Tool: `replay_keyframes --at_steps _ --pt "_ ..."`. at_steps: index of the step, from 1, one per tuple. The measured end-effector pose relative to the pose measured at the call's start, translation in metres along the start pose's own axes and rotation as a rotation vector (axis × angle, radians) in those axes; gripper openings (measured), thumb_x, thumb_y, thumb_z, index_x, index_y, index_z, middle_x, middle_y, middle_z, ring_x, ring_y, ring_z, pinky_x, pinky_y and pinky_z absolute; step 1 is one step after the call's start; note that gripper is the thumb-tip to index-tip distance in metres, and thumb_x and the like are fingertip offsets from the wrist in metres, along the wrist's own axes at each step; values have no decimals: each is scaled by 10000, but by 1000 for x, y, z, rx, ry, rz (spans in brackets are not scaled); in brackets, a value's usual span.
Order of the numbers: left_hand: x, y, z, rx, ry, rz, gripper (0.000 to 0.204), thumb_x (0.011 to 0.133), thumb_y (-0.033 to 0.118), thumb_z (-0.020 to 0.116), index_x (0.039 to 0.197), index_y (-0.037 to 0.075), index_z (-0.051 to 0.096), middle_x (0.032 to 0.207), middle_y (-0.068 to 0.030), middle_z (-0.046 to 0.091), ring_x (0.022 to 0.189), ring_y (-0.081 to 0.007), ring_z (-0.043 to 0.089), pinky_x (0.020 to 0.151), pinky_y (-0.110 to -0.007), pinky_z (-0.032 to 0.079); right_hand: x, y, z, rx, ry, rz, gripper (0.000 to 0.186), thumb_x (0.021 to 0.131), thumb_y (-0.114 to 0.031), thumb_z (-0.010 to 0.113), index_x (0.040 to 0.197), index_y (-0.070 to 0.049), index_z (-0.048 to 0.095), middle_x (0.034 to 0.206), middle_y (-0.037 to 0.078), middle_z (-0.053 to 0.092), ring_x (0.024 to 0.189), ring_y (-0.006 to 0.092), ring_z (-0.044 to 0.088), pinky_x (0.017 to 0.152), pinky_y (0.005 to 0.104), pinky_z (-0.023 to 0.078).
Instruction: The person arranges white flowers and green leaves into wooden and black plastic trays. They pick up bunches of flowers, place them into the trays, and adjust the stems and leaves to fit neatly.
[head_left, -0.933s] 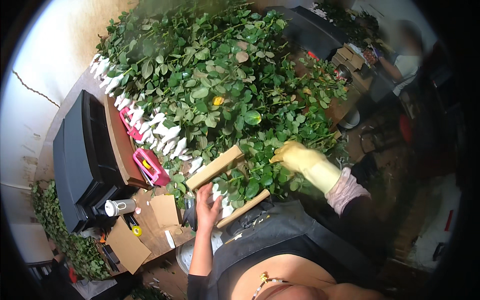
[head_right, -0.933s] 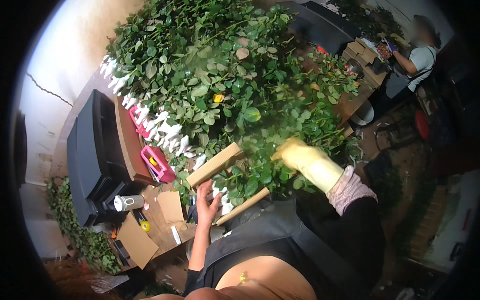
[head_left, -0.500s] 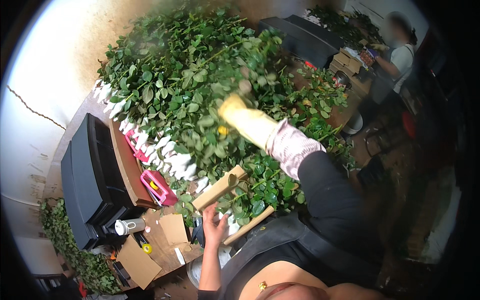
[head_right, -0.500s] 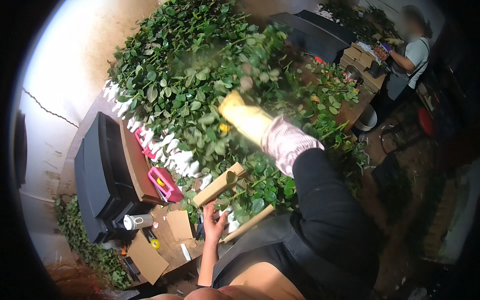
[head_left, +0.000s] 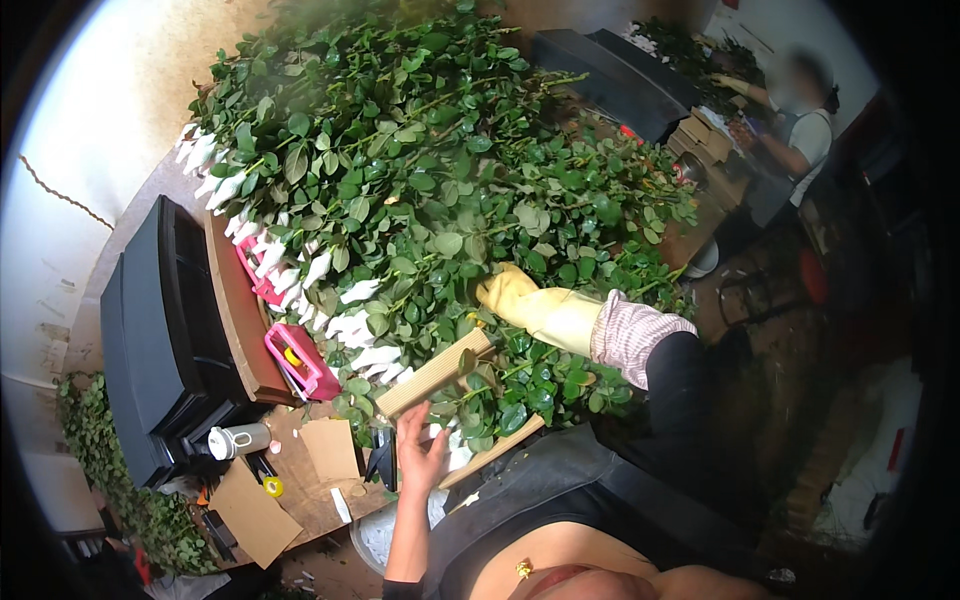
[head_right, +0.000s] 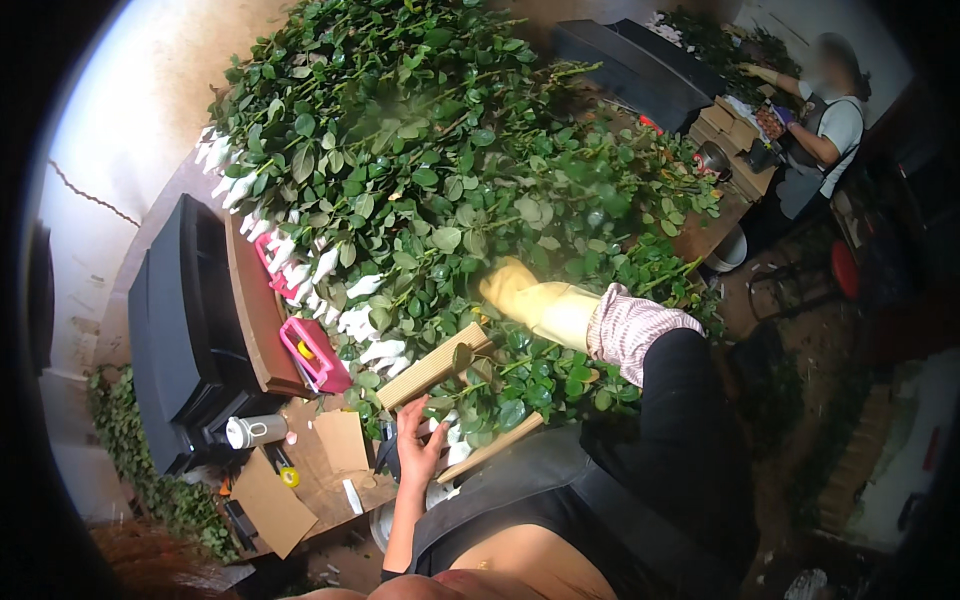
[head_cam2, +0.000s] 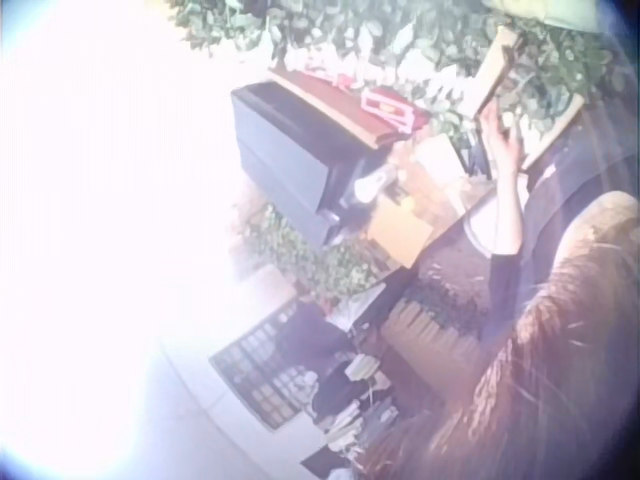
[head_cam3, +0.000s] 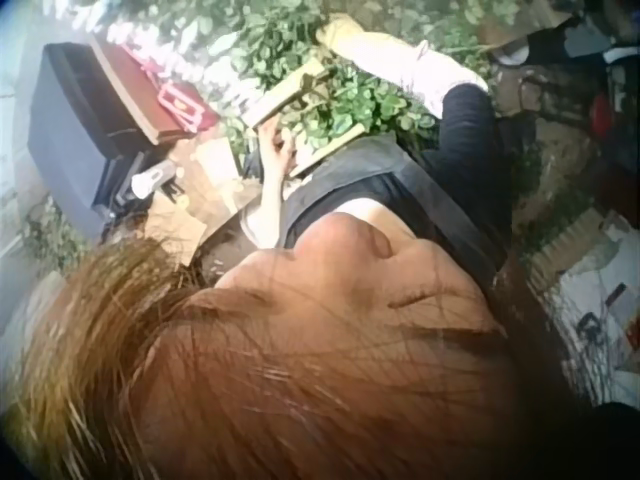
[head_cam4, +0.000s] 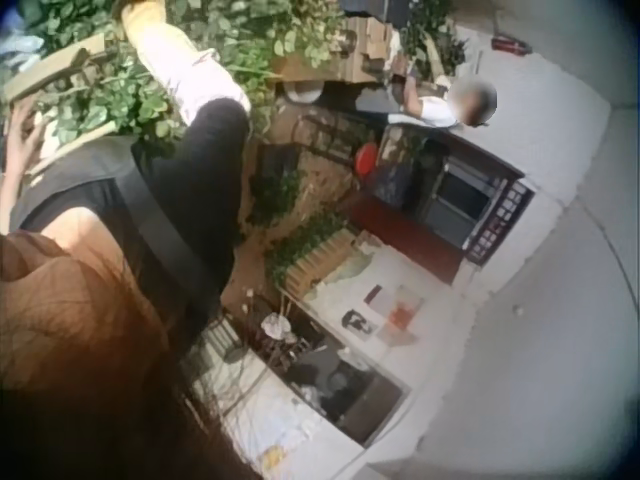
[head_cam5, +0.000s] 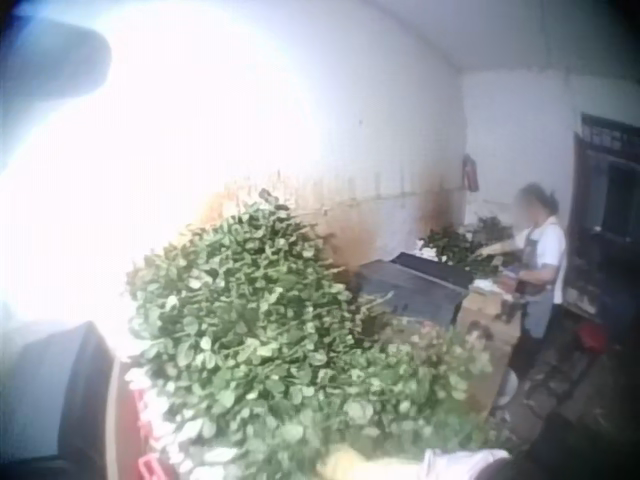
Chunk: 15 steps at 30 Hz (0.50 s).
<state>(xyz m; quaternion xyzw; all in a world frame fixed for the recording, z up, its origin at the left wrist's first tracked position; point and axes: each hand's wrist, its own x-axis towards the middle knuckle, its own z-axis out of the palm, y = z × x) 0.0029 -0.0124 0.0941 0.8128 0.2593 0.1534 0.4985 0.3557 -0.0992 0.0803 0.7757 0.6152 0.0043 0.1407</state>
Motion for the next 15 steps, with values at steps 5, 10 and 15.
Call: replay_keyframes --at_steps 5,10,15 --pt "1 -9 1 -5 4 40 636 814 -26 777 1409 104 592 1331 -135 535 1144 -249 604 938 -316 549 4 19 -63 389 -289 -27 513 992 -351 599 1449 -145 490 1149 144 695 1080 308 678 902 379 591" --pt "0 1 -6 -13 4 -44 626 804 -18 785 1393 83 597 1301 -140 546 1159 -244 593 966 -334 534 46 50 -85 59 259 180 435 1029 -250 492 1447 -130 493 1407 109 556 1325 191 519 1136 400 404" --pt "-4 -9 -7 16 25 -9 600 828 16 789 1393 85 597 1314 -130 539 1179 -246 594 973 -337 536 68 38 -86 25 -380 258 482 1035 -221 491 1515 -180 466 1638 78 359 1516 234 333 1267 402 200"
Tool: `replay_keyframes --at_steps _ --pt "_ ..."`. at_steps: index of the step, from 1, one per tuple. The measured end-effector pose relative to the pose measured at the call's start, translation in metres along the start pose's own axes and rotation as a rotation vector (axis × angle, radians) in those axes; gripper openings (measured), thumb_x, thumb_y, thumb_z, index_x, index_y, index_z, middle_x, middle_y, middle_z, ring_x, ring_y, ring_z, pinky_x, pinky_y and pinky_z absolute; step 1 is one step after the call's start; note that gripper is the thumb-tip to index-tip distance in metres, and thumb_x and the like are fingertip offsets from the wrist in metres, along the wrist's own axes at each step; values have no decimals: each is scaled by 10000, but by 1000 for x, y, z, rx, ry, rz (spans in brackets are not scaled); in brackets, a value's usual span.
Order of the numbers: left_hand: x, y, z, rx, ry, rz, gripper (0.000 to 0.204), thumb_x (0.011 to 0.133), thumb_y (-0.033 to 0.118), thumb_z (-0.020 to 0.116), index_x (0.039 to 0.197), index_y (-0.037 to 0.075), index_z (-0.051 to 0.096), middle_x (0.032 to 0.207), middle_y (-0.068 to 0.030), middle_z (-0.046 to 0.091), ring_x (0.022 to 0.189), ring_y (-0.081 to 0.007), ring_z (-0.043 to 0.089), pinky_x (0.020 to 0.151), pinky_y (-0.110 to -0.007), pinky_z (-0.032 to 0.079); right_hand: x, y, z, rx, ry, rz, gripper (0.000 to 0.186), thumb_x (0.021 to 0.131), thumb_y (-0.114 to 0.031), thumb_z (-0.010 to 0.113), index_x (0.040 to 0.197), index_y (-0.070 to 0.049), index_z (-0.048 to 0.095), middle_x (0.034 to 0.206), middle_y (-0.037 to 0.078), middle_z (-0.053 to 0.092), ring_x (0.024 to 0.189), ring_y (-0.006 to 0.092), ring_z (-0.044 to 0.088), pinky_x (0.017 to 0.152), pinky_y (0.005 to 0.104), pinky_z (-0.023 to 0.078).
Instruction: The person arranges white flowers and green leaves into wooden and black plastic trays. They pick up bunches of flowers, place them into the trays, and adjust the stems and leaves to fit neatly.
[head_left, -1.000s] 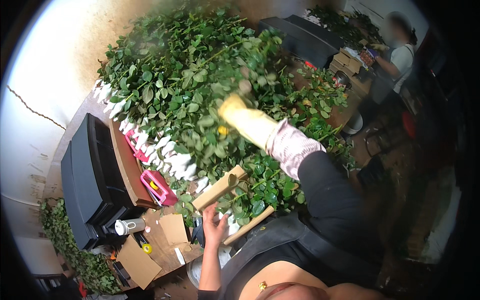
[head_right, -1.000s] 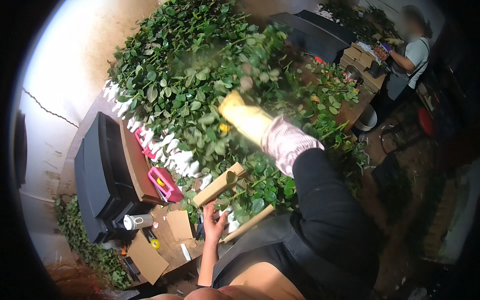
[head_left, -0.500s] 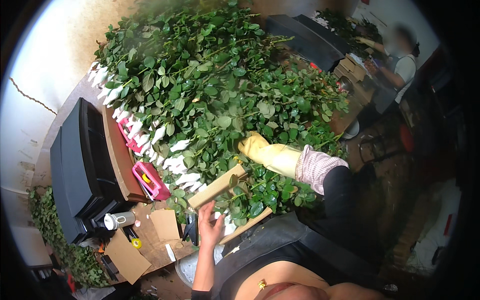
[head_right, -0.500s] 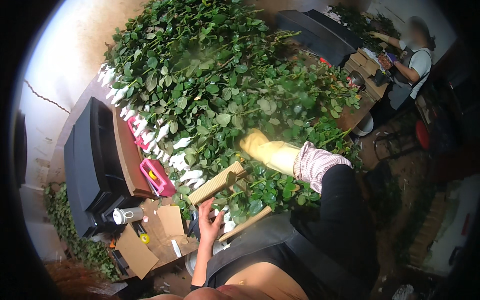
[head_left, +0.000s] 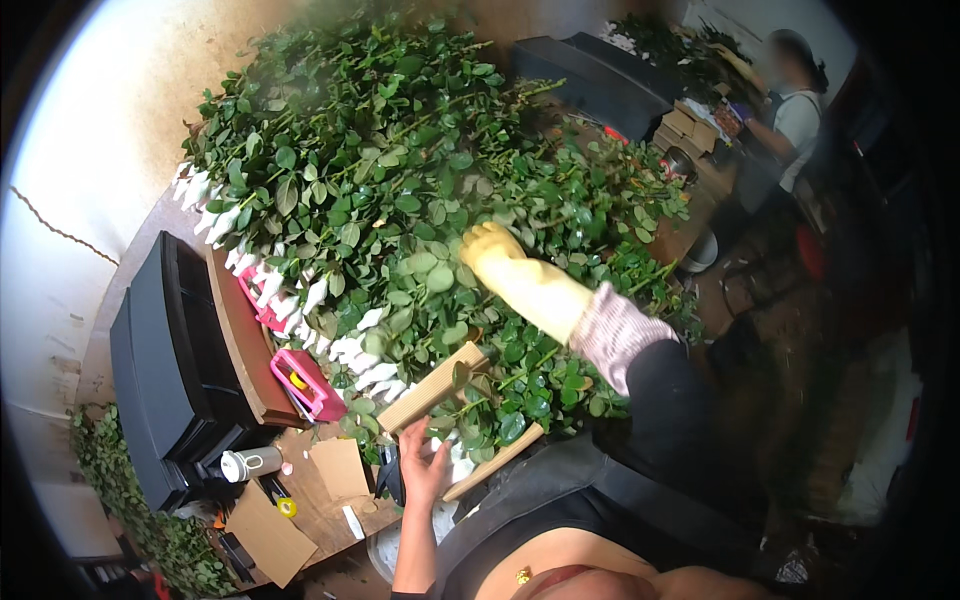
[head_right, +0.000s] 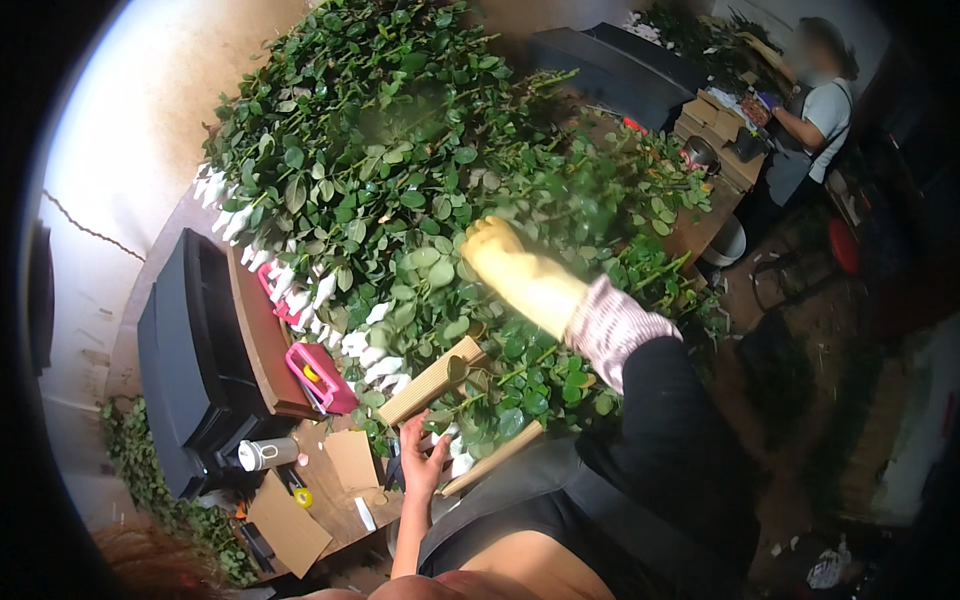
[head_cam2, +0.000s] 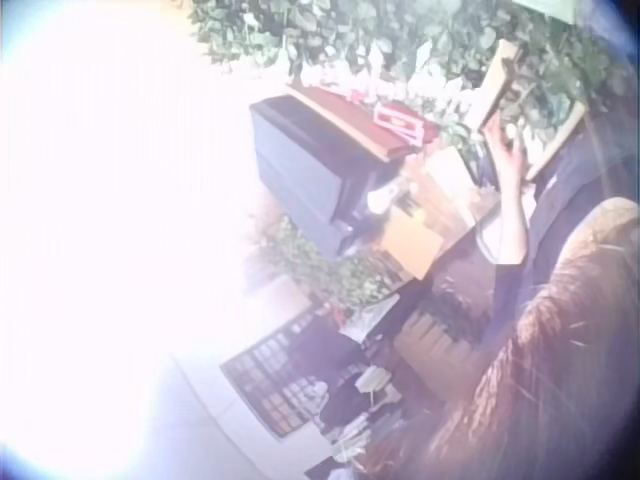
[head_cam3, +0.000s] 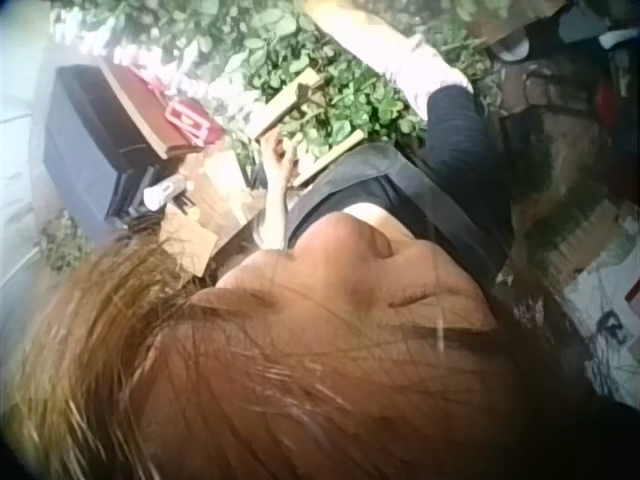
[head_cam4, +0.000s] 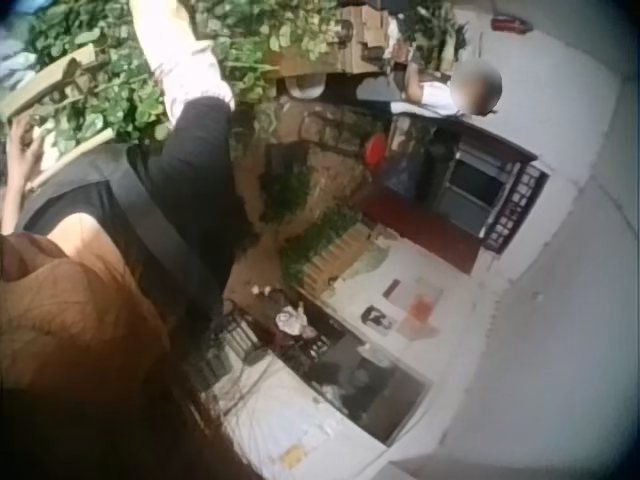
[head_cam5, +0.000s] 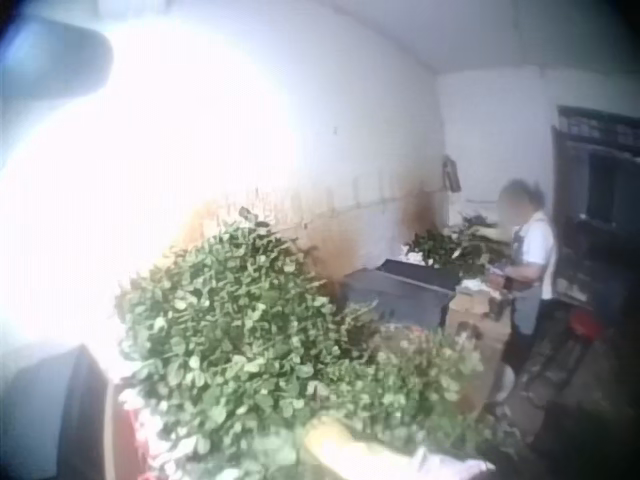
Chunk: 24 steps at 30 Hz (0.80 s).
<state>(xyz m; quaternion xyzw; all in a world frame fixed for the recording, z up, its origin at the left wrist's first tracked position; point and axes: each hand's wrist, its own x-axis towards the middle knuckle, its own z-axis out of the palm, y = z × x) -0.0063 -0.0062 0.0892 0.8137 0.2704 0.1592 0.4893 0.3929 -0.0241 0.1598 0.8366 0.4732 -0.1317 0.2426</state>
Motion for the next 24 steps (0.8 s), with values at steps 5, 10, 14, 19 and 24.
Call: replay_keyframes --at_steps 5,10,14,19,24 --pt "4 7 4 0 -17 4 612 820 -2 783 1395 92 598 1326 -135 539 1162 -246 601 921 -320 569 -67 9 44 286 748 -128 292 871 -134 607 1157 -103 653 1299 91 630 1324 261 534 1174 399 362" --pt "5 7 4 -4 -15 35 615 815 1 788 1393 113 608 1322 -130 554 1163 -243 602 942 -322 556 -66 11 111 -295 212 -182 600 1041 -329 444 1593 -138 307 1686 106 210 1551 238 223 1285 380 161" --pt "1 11 2 -34 -6 -8 629 812 -1 792 1400 121 604 1332 -130 545 1171 -248 597 921 -312 567 -116 47 34 613 608 -358 404 949 -181 662 1335 -70 625 1315 132 672 1215 305 639 1068 423 503" --pt "4 11 2 -23 -30 -10 628 808 -13 787 1397 104 603 1340 -133 536 1174 -253 591 934 -319 553 -78 39 4 311 564 -236 588 955 -194 656 1492 -86 444 1537 124 457 1422 271 437 1224 406 310" --pt "5 6 3 -61 -19 -22 631 800 -4 796 1393 94 605 1331 -135 541 1189 -260 584 967 -326 524 -42 -15 31 -42 -1 -279 797 959 -370 657 1616 -193 241 1691 115 202 1551 311 216 1281 476 107"
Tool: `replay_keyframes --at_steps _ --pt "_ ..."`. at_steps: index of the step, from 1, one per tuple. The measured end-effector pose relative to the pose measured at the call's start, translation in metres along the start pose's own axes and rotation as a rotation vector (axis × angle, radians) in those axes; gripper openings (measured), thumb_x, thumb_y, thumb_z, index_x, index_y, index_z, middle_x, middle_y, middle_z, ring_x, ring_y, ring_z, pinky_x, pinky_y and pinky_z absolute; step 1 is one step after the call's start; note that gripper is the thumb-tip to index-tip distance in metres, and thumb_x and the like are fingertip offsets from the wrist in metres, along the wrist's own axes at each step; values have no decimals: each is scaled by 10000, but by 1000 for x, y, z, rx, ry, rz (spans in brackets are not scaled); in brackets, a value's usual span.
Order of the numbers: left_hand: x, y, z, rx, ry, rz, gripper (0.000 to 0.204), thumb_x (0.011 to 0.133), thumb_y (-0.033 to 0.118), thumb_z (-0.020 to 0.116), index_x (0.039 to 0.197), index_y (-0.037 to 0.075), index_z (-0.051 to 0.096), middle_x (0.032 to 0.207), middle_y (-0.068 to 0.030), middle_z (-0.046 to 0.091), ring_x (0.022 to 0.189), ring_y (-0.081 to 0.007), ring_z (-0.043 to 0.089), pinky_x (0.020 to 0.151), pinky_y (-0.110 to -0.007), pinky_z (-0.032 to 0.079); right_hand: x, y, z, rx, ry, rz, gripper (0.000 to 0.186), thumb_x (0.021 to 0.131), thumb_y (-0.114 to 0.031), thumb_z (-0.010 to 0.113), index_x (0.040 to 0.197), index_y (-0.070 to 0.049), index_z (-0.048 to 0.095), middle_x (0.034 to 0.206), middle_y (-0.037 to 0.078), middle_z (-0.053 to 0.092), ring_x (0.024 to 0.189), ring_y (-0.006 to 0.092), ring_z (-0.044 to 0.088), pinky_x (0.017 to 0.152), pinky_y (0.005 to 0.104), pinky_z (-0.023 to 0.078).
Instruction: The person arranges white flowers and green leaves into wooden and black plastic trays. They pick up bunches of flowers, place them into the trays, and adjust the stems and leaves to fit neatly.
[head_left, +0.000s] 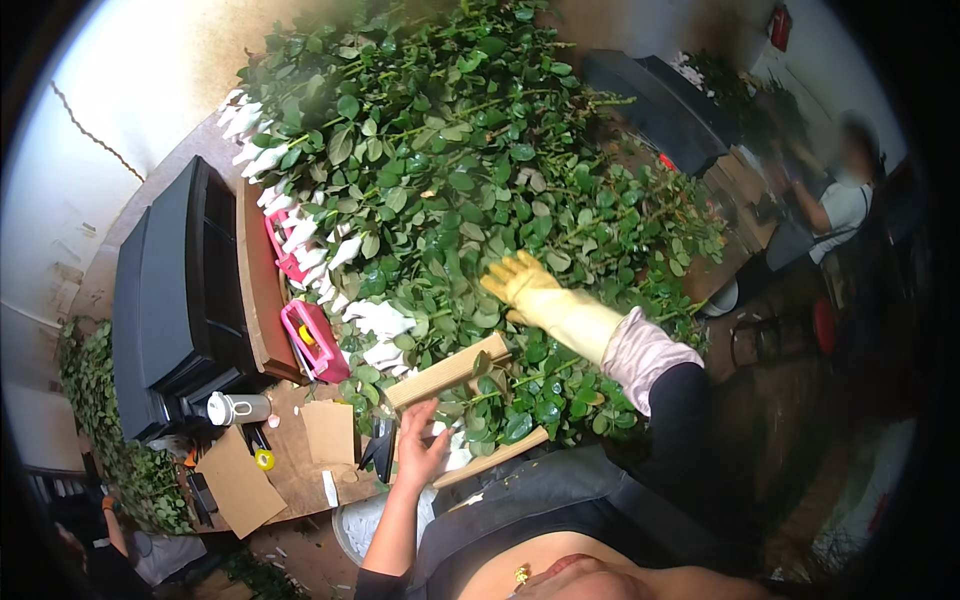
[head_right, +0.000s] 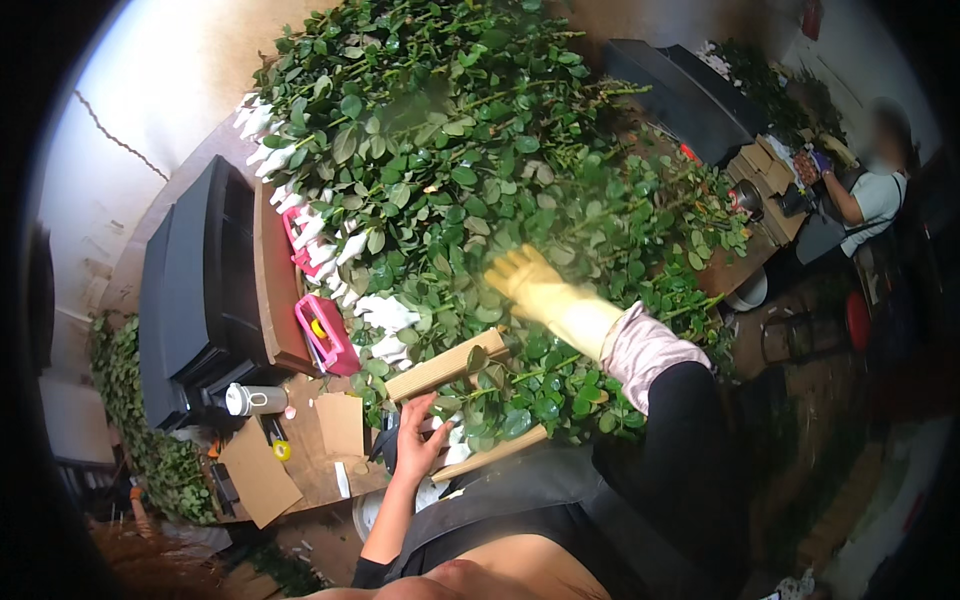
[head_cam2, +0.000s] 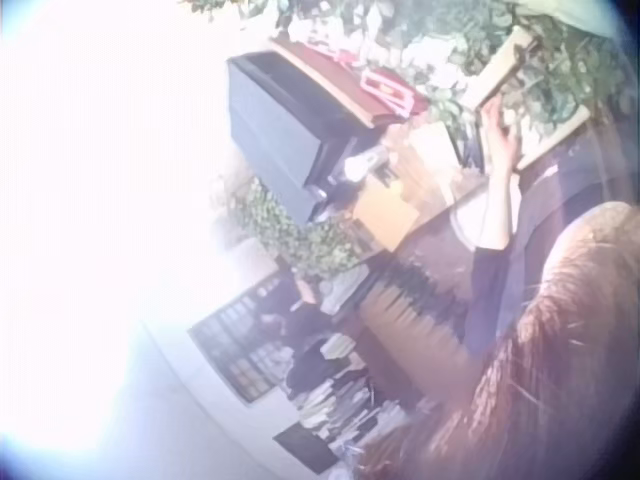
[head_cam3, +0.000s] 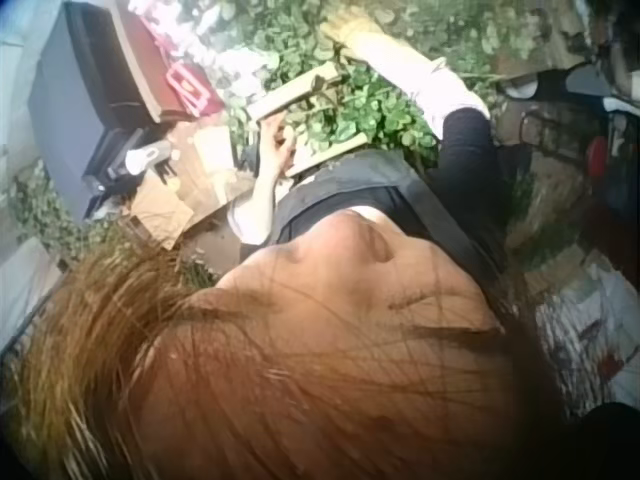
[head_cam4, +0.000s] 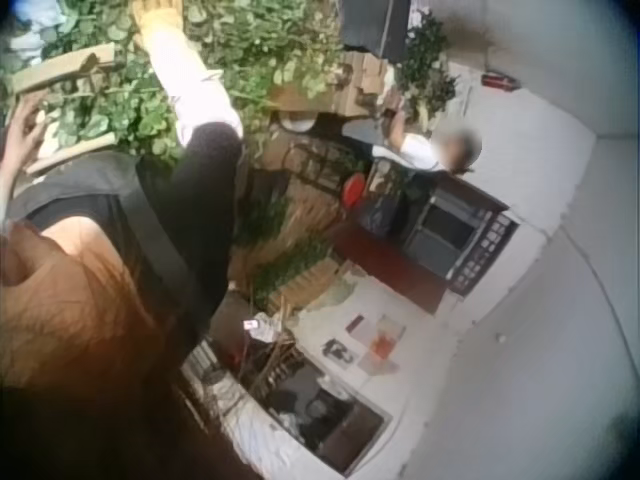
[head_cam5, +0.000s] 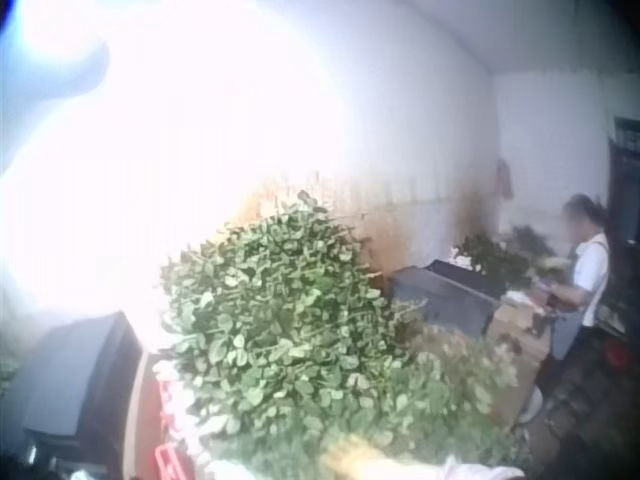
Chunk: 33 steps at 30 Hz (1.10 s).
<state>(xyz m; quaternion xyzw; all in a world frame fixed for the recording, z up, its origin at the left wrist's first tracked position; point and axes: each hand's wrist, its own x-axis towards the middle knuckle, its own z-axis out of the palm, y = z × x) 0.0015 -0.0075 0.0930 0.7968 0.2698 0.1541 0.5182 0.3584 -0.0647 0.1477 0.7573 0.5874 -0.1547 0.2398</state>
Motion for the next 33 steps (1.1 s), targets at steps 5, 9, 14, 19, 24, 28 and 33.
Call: replay_keyframes --at_steps 5,9,14,19,24,28,33 --pt "-1 -1 1 -25 -9 -19 622 813 19 796 1398 91 601 1342 -150 538 1223 -287 568 1026 -345 481 20 27 -18 197 -11 -112 771 897 -402 707 1564 -201 376 1614 135 389 1462 320 408 1222 442 291" --pt "-6 -4 -1 -11 -12 -64 600 832 67 787 1401 98 599 1365 -163 531 1243 -297 565 1033 -357 477 15 52 -110 636 261 -203 619 934 -353 675 1485 -127 505 1464 165 559 1331 328 547 1147 415 420" --pt "-5 0 -3 -35 -41 -90 580 848 78 779 1399 111 599 1375 -143 526 1216 -286 582 987 -354 518 113 79 -183 168 782 -70 413 1005 -200 562 1408 -112 562 1403 131 603 1312 270 567 1148 432 422" --pt "-6 3 -3 -51 -28 -109 573 857 47 769 1400 122 600 1387 -121 504 1177 -233 593 826 -304 579 205 79 -179 340 596 387 501 999 -208 548 1477 -80 468 1504 89 532 1404 172 462 1224 334 242" --pt "0 7 -1 -85 -48 -98 569 855 42 769 1394 124 605 1350 -109 519 1138 -213 605 804 -288 571 224 73 -83 1167 1419 -283 253 908 -93 616 1153 -72 675 1444 148 582 1446 245 433 1238 406 251" --pt "-9 -3 -1 -59 9 -73 575 838 55 783 1384 116 612 1321 -122 540 1130 -241 608 871 -314 551 103 65 -103 302 1058 -434 114 819 -77 679 909 -46 742 1249 167 700 1183 319 651 1069 418 483" --pt "-5 -4 -1 -59 -14 -56 592 826 46 782 1390 107 610 1326 -135 532 1147 -252 598 939 -324 523 -2 45 -126 10 1157 -397 137 799 -139 642 891 -70 717 1012 99 732 953 276 699 885 360 548"
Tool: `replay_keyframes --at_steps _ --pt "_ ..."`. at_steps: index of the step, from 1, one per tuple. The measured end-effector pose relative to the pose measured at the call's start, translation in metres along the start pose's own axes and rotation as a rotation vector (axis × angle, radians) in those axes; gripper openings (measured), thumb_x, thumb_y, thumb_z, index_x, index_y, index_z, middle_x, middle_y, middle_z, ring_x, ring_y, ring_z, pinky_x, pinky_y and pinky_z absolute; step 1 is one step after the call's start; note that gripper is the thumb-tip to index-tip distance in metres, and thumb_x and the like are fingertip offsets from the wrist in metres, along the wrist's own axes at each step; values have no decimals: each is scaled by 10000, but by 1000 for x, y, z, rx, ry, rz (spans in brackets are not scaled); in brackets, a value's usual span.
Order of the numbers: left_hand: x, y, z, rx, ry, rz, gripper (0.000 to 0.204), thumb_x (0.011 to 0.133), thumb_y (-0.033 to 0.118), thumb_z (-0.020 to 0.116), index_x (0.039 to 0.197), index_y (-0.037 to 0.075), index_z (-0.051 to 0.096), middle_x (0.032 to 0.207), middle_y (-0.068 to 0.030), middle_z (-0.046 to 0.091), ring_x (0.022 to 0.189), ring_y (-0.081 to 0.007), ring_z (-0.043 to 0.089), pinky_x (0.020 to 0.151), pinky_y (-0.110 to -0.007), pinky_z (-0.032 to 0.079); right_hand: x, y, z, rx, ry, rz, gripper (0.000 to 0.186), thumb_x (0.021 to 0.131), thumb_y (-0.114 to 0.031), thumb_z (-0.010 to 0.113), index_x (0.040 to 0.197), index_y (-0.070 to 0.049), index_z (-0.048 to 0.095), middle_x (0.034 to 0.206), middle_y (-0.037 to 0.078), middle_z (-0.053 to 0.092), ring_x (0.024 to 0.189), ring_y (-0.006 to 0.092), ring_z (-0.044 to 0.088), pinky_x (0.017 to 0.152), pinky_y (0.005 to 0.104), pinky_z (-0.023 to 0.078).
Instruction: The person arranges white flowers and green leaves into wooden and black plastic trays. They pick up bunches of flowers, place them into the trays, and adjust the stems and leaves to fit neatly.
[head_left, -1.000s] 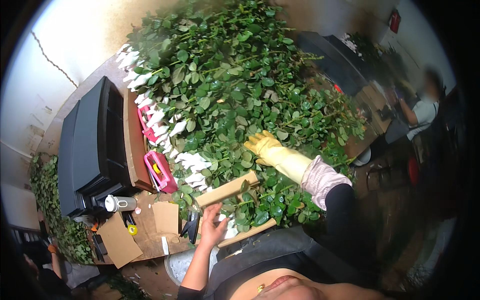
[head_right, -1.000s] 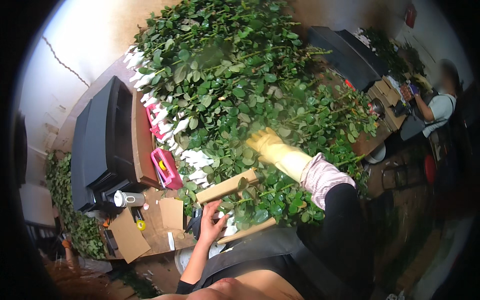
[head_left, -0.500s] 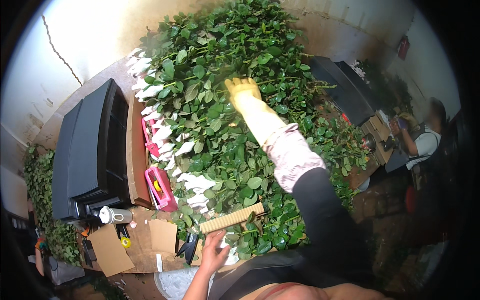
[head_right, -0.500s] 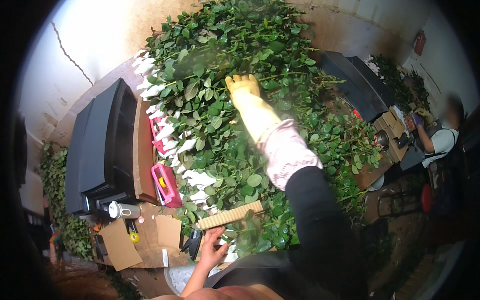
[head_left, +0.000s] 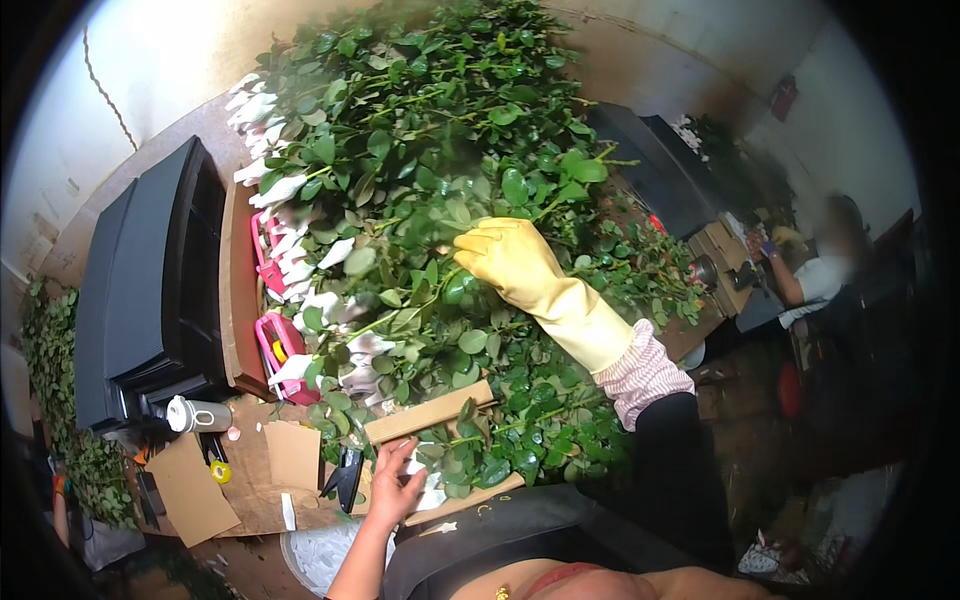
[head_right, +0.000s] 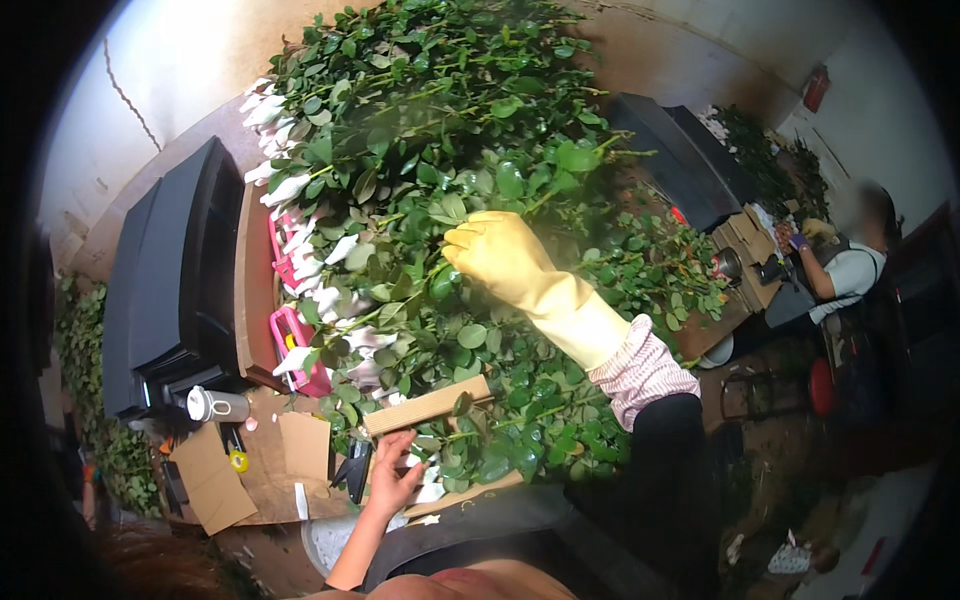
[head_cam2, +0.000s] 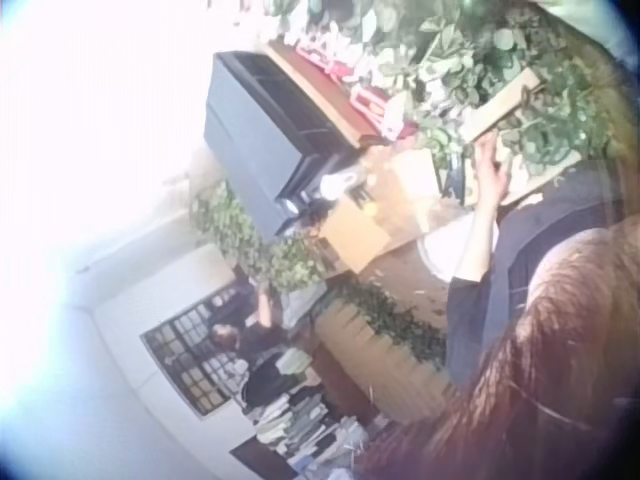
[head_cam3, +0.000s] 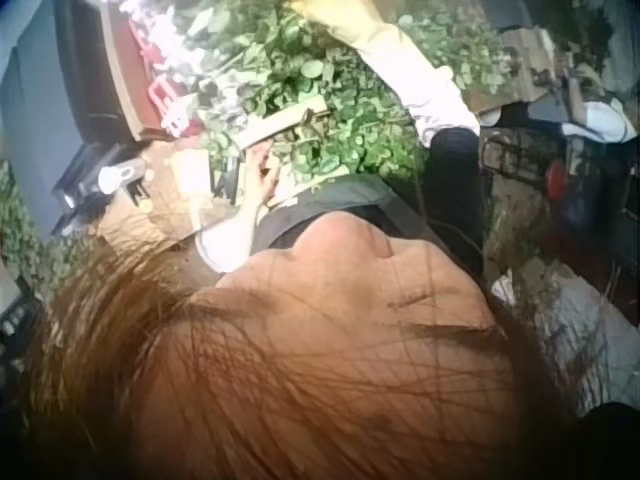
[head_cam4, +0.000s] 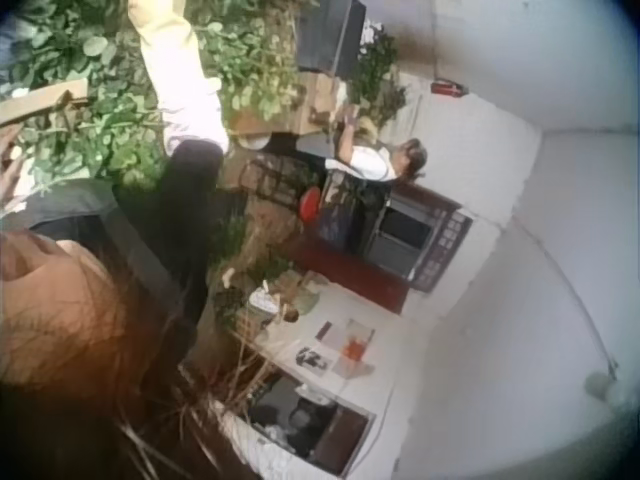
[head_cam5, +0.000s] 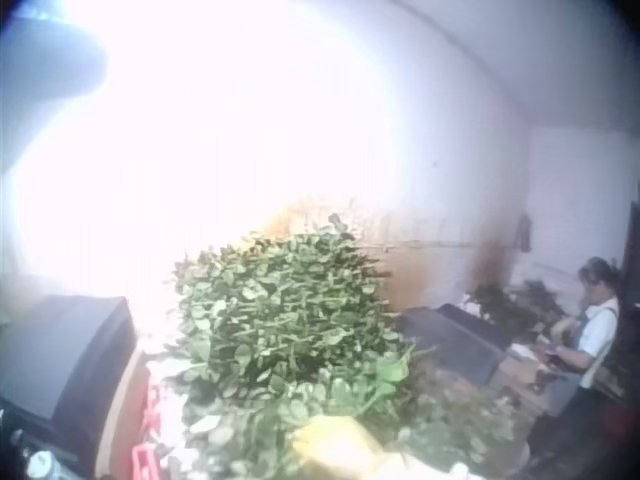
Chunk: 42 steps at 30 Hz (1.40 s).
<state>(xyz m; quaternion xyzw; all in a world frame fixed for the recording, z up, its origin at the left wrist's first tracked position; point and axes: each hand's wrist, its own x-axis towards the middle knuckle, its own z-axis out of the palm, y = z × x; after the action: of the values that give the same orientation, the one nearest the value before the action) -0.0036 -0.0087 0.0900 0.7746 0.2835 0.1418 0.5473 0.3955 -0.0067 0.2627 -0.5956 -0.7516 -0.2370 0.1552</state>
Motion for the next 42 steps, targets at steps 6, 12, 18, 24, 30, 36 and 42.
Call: replay_keyframes --at_steps 6,12,18,24,30,36,42 --pt "5 7 -1 8 6 63 608 813 -3 781 1389 77 602 1296 -138 536 1177 -257 580 984 -329 501 -8 -8 -35 -125 -83 137 110 754 -159 644 799 -60 664 851 93 685 792 280 670 739 378 546" --pt "2 0 1 10 42 86 595 824 36 777 1388 68 591 1282 -147 562 1171 -287 585 992 -355 499 -51 -18 -39 -30 -265 281 189 750 -42 619 928 -59 678 896 104 695 839 354 686 705 431 563" --pt "-2 -8 3 123 87 41 560 823 155 750 1322 1 548 1214 -162 579 1033 -323 635 866 -374 544 -113 -88 -112 374 -378 443 310 819 15 685 1121 -55 690 1142 140 716 1039 377 677 879 445 548" --pt "5 -16 10 87 72 132 559 799 123 698 1340 39 584 1240 -167 555 1152 -322 595 991 -382 500 -274 -119 -13 485 -474 748 452 927 -46 609 1378 -45 571 1224 162 689 982 285 673 827 380 555" --pt "-1 -15 8 37 117 110 521 817 132 726 1311 24 598 1304 -175 555 1199 -337 587 1017 -388 489 -205 -140 -69 142 -761 679 739 849 -123 769 1515 -153 449 1529 183 482 1434 364 429 1191 439 361" --pt "6 -29 16 -162 39 -66 591 835 94 755 1375 10 531 1283 -154 600 1119 -271 649 939 -382 541 -96 -186 -104 626 -401 739 344 928 -227 704 1252 -110 686 1158 168 719 1046 343 683 936 418 540" --pt "1 -14 11 -20 85 -130 691 829 98 798 1410 11 433 1164 -156 647 1031 -272 670 892 -375 558 -82 -232 38 393 -820 458 370 946 -397 630 1126 -76 666 890 139 746 814 338 740 660 488 545"
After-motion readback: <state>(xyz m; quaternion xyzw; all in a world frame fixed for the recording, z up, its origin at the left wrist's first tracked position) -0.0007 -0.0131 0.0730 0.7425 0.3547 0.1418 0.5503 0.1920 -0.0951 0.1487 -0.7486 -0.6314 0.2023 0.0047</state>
